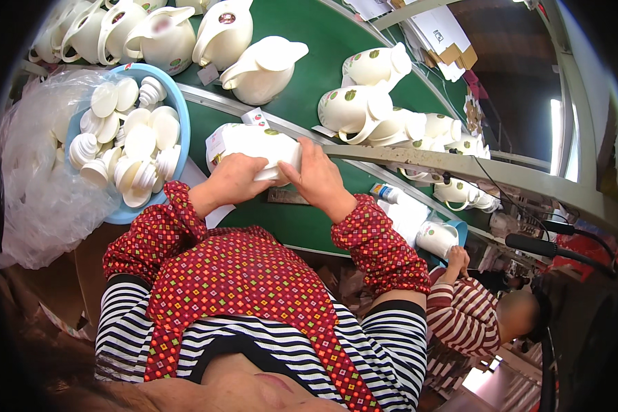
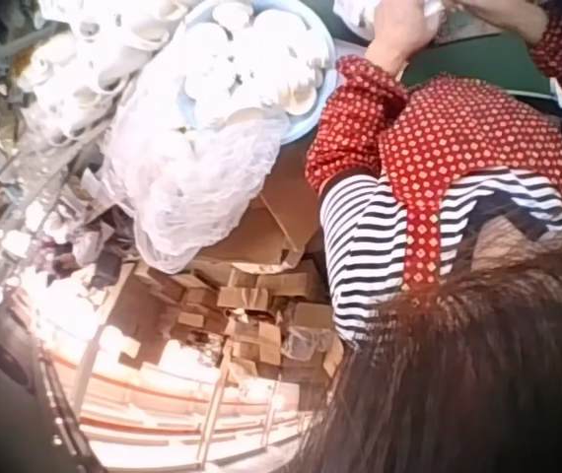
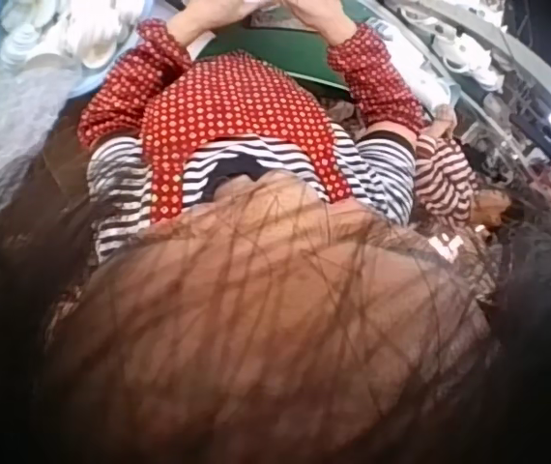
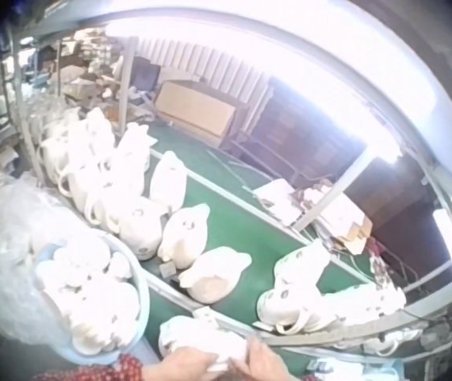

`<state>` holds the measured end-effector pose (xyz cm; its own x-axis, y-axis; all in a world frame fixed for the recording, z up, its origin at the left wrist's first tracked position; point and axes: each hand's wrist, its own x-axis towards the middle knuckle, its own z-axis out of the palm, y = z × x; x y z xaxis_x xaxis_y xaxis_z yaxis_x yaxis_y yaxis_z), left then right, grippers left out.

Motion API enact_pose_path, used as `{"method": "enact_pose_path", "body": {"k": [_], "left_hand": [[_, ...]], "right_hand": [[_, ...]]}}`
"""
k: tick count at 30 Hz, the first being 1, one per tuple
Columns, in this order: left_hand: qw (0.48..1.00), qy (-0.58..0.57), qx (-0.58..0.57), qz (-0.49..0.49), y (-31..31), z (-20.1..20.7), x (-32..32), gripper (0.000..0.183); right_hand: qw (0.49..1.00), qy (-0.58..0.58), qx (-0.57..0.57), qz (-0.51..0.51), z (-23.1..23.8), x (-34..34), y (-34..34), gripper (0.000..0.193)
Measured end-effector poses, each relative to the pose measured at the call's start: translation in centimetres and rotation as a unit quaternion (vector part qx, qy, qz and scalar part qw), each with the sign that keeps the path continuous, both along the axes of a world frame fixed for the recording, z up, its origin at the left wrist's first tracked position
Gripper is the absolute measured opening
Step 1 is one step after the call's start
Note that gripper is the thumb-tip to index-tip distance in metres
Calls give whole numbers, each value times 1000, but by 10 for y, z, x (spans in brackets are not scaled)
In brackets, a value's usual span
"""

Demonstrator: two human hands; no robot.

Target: The person repeatedly picks white plastic pitchers from a conveyor belt, peels small stickers from a roll, and applies them to the pitcher bodies. The person also picks white plastic lids from a nearby basin and places them onto the pitchers. Finished units are returned to the belt.

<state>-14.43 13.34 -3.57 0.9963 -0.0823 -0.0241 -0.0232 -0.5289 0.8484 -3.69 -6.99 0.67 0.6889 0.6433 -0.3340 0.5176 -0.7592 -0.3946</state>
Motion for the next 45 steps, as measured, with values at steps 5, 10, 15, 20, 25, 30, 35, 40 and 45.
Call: {"method": "enact_pose_path", "body": {"k": [5, 10, 15, 20, 25, 30, 35, 40, 45], "left_hand": [[998, 35, -32, -46, 36, 4, 16, 35], [999, 5, 4, 46, 16, -9, 11, 36], [991, 29, 9, 130, -37, 13, 1, 33], [987, -26, -111, 116, -78, 8, -10, 45], [981, -160, -108, 34, -41, 23, -4, 57], [999, 17, -10, 44, 10, -49, -60, 31], [990, 122, -23, 67, 38, -68, -144, 23], [961, 194, -4, 196, 42, -78, -182, 23], [833, 331, -141, 421, 52, -133, -212, 29]], "right_hand": [[951, -155, 155, 220, -14, 18, 6, 90], [976, -142, 158, 51, -30, 12, 25, 72], [983, -149, 26, -103, -19, 3, 40, 61], [986, -159, -5, -42, 21, 26, 51, 62], [968, -248, -29, 0, 65, 74, 53, 66], [927, -368, -53, -55, 48, 141, 60, 66], [940, -317, -73, -103, 40, 196, 76, 69], [938, -309, -91, -125, 45, 199, 75, 76], [922, -324, -84, -195, 46, 194, 64, 80]]}}
